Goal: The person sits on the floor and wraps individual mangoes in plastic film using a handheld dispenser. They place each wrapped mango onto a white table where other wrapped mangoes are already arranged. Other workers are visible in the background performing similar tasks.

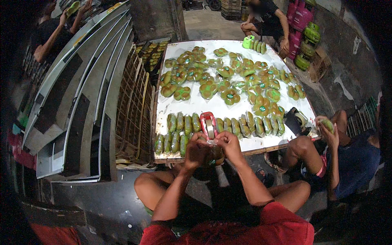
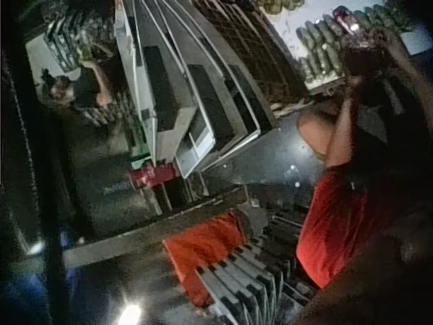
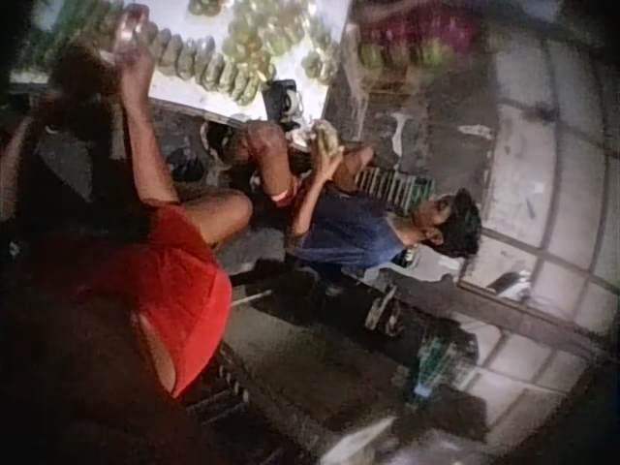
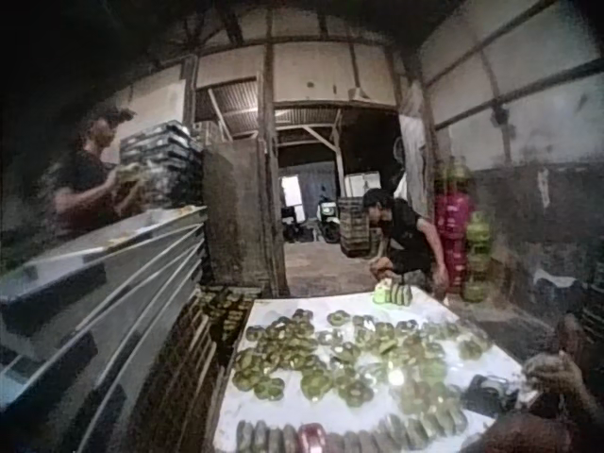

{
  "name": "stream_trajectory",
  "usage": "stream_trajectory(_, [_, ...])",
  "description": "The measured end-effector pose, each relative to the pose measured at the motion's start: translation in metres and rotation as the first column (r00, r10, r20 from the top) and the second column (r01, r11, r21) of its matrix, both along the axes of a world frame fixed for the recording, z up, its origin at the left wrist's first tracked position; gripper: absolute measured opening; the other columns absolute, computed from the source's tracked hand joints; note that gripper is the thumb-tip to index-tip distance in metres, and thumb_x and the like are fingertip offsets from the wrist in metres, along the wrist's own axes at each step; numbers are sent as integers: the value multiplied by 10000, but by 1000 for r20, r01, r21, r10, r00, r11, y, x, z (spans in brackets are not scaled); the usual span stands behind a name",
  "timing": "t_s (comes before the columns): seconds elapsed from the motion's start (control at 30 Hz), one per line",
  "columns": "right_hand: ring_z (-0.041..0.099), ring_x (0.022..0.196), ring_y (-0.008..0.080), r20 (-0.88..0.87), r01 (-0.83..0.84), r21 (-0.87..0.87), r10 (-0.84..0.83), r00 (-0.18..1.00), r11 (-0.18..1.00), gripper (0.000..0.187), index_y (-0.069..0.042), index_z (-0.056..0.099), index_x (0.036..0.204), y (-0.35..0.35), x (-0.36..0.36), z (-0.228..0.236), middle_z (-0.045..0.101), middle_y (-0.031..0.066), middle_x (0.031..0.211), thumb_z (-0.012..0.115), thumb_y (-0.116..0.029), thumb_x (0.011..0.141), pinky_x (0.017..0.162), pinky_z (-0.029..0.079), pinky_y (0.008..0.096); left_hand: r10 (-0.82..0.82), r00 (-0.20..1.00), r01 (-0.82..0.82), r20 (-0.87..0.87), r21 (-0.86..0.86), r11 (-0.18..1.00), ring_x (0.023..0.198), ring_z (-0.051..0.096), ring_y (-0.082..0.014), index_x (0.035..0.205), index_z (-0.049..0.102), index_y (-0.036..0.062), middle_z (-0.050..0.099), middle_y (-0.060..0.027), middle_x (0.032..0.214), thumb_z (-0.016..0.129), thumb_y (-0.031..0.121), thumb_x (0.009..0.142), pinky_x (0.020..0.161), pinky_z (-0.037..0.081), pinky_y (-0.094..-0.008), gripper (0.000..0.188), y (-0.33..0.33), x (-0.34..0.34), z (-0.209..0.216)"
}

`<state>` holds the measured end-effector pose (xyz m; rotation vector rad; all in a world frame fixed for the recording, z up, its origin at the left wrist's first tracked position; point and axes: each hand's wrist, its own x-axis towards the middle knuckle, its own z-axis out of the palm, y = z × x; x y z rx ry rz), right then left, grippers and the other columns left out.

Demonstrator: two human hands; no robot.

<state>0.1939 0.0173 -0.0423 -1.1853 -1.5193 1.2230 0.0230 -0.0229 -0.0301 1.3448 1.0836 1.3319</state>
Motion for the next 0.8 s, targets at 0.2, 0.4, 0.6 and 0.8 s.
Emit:
stream_trajectory(0.2, [601,786,235,243,-79,530,-62,968,844,57,-1,639,869,-10,8,0,622,113,827,635,-31,821,748,462,335,132,990,-125,-42,144,982,885,623,-188,922,595,46,626,-104,948,642,-4,813,767,513,-338,128,10,2,-31])
stream_trajectory(0.4, [526,812,122,-156,167,73,-154,976,983,116,-29,589,815,-22,-4,-32,549,4,810,614,-110,895,727,421,269,88,692,-104,-717,22,994,820,607,-303,971,605,57,613,-139,901,617,206,863,756,478,-403,184,11,1,-85])
stream_trajectory(0.6, [482,678,90,-504,276,-101,-288,814,956,242,-61,531,822,-18,-23,-68,516,-20,727,622,-265,915,638,407,267,436,806,-401,-401,173,900,794,593,-252,1055,578,43,605,-112,866,635,185,850,720,472,-357,255,-13,1,-120])
stream_trajectory(0.8, [521,589,109,448,137,-62,-95,889,989,305,-8,660,762,46,-8,-124,624,37,678,699,-296,855,561,407,280,447,894,-436,-37,162,885,816,517,-138,1029,559,19,544,-25,842,616,159,827,754,427,-278,252,-16,1,13])
